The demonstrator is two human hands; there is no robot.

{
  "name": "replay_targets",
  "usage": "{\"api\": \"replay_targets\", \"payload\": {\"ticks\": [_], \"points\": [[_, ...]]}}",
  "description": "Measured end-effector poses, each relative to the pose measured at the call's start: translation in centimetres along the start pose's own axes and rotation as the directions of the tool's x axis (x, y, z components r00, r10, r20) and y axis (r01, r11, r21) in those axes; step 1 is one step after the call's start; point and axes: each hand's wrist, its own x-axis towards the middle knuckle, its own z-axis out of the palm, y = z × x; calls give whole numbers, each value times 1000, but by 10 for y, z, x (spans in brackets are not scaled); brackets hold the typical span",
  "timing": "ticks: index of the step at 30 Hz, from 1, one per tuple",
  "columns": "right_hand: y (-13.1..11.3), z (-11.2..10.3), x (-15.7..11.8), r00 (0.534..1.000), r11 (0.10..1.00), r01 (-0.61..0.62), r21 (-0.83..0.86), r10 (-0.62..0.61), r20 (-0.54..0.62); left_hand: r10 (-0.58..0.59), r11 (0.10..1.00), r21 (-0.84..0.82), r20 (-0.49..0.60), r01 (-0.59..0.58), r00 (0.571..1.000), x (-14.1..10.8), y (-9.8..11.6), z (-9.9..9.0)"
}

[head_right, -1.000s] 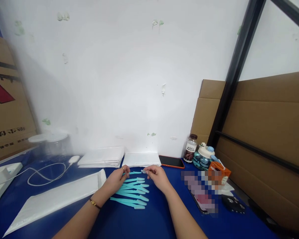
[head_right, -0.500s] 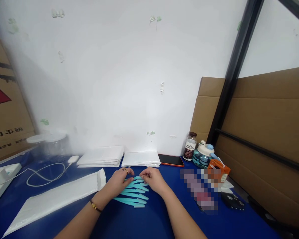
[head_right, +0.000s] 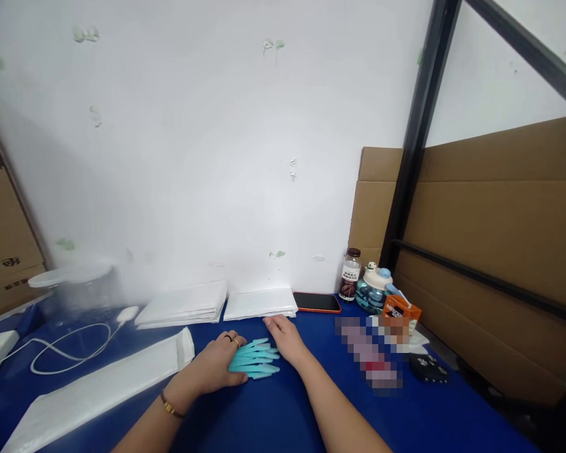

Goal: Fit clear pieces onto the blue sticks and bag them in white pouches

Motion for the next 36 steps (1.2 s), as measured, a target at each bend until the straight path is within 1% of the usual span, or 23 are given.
{"api": "replay_targets", "payload": {"ticks": [4,7,11,13,14,15,17,20,24,26,28,29,31,32,34,36], "points": [[-3,24,-3,998,997,-67,29,67,-6,-31,1000,5,-1,31,1000,2,8,4],[-9,36,-4,988,988,-139,74,143,-50,-28,1000,-12,-14,28,1000,6,8,7],[-13,39,-3,979,962,-184,203,198,-50,18,998,-65,-19,-19,1000,9,4,11],[-12,37,-2,970,947,-200,253,227,-83,10,999,-47,-28,-11,1000,8,2,11],[-11,36,-2,965,944,-206,258,240,-108,-12,1000,-19,-37,11,999,7,2,11],[-11,36,-2,962,946,-206,249,243,-126,-41,999,14,-47,42,998,6,2,11],[-10,37,-2,970,960,-185,208,213,-120,-79,994,67,-61,83,995,4,2,10],[-11,40,-3,986,976,-131,172,147,-83,-58,994,86,-56,63,997,5,4,11],[-14,42,-4,991,989,-104,102,112,-77,-37,991,125,-18,39,999,7,11,15],[-14,43,-5,993,993,-89,73,94,-68,-37,986,162,-21,40,999,7,16,18],[-13,43,-6,994,992,-84,91,89,-55,-34,978,203,-45,42,998,4,22,21],[-12,42,-6,994,987,-93,131,100,-47,-29,975,220,-58,41,998,3,25,23],[-8,40,-6,989,951,-128,280,142,-31,-18,970,242,-75,35,997,2,28,23],[-7,38,-7,985,912,-143,384,168,-32,-18,969,243,-84,38,996,2,29,23],[-5,32,-8,977,792,-146,593,210,-41,-40,976,207,-121,65,992,5,31,20],[-9,25,-11,979,666,-115,737,201,-29,-99,990,79,-173,114,980,11,33,16]]}}
